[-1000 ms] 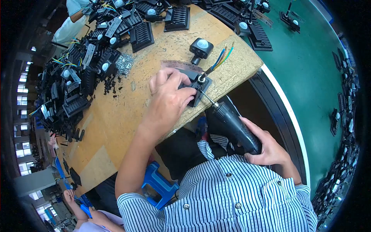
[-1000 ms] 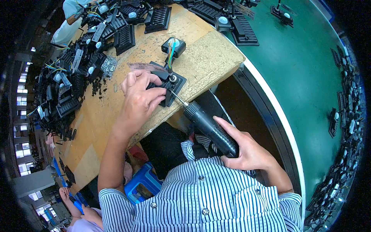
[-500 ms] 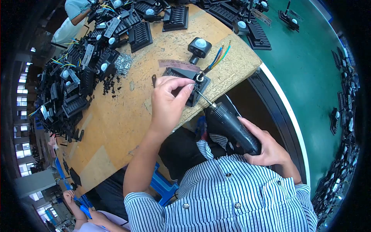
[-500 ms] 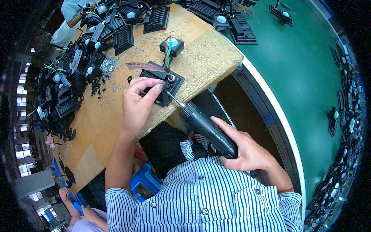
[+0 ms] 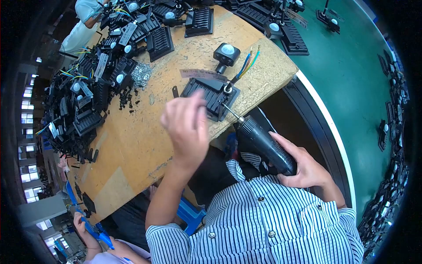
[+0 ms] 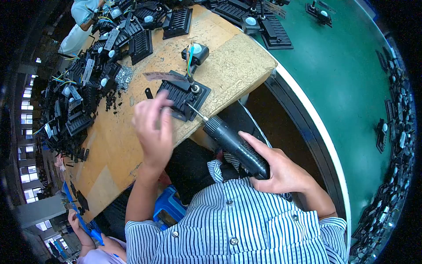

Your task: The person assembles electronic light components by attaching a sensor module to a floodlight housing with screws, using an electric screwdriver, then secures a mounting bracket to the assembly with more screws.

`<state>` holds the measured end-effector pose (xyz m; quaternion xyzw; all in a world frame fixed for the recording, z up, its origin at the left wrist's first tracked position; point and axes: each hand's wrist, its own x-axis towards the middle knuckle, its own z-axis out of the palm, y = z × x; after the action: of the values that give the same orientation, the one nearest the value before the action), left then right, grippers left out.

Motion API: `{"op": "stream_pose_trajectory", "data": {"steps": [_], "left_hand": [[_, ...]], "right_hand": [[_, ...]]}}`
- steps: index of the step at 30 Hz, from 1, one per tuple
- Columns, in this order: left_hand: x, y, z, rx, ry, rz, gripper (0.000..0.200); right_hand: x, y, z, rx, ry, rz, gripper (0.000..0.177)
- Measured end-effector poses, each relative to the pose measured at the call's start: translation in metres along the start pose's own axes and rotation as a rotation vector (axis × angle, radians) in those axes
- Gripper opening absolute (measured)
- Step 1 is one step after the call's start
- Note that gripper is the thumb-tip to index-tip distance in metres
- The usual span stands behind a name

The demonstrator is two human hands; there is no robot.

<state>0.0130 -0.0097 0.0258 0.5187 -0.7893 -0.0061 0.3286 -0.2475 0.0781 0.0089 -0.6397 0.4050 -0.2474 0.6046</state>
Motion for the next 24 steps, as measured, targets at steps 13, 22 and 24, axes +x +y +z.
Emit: {"op": "stream_pose_trajectory", "data": {"steps": [13, 22, 24], "left_hand": [[0.016, -0.041, 0.009, -0.152, 0.101, -0.332, 0.015], [0.041, -0.044, 0.019, 0.094, -0.038, -0.147, 0.012], [0.04, -0.046, 0.022, 0.111, -0.05, -0.151, 0.012]], "right_hand": [[-0.005, 0.001, -0.002, 0.0, 0.034, 0.029, 0.094], [-0.003, 0.004, -0.012, -0.029, 0.028, 0.058, 0.094], [-0.002, 0.003, -0.016, -0.052, 0.016, 0.053, 0.094]]}}
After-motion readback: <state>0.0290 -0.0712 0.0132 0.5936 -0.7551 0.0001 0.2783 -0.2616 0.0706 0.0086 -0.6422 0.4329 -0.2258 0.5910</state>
